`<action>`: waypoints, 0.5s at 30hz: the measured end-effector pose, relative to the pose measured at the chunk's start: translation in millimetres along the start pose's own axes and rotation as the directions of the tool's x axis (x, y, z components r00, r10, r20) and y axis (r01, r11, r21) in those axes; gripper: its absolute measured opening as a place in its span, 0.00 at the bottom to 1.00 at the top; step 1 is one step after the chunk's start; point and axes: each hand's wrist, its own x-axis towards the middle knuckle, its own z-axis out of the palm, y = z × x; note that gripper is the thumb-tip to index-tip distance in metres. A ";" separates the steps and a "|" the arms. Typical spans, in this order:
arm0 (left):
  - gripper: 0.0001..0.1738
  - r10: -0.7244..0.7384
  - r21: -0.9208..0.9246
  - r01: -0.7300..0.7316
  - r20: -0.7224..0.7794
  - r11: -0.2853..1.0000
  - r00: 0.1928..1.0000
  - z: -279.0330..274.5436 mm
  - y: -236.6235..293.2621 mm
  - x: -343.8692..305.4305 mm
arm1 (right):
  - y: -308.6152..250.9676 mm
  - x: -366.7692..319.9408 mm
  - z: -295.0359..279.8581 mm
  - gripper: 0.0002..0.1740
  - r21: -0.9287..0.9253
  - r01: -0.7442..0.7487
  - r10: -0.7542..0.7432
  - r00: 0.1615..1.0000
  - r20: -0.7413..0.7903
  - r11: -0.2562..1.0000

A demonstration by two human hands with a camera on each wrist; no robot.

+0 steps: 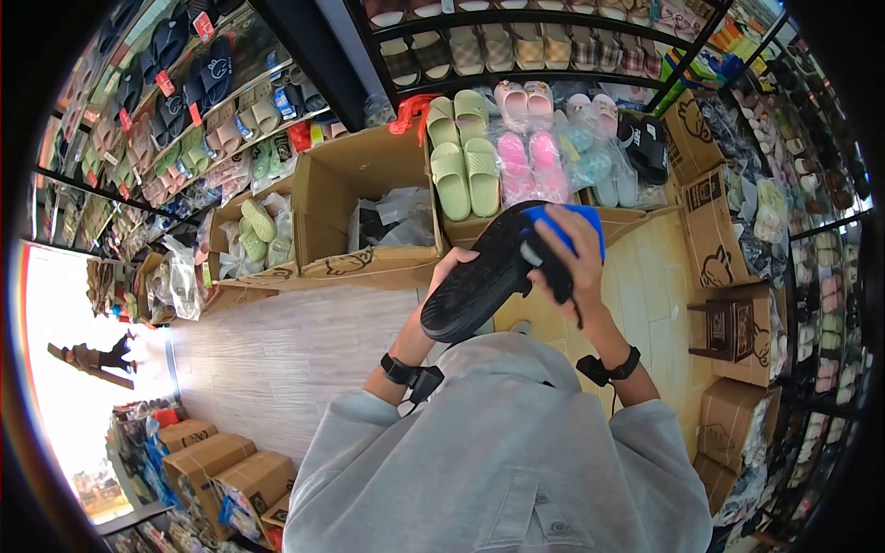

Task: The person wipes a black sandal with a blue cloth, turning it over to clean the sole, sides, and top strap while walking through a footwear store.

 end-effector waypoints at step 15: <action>0.33 0.066 -0.049 -0.063 0.054 0.997 0.996 18.1 0.2 -12.5 | -10.9 9.6 -20.5 0.37 -0.044 0.067 -0.059 0.986 0.157 0.997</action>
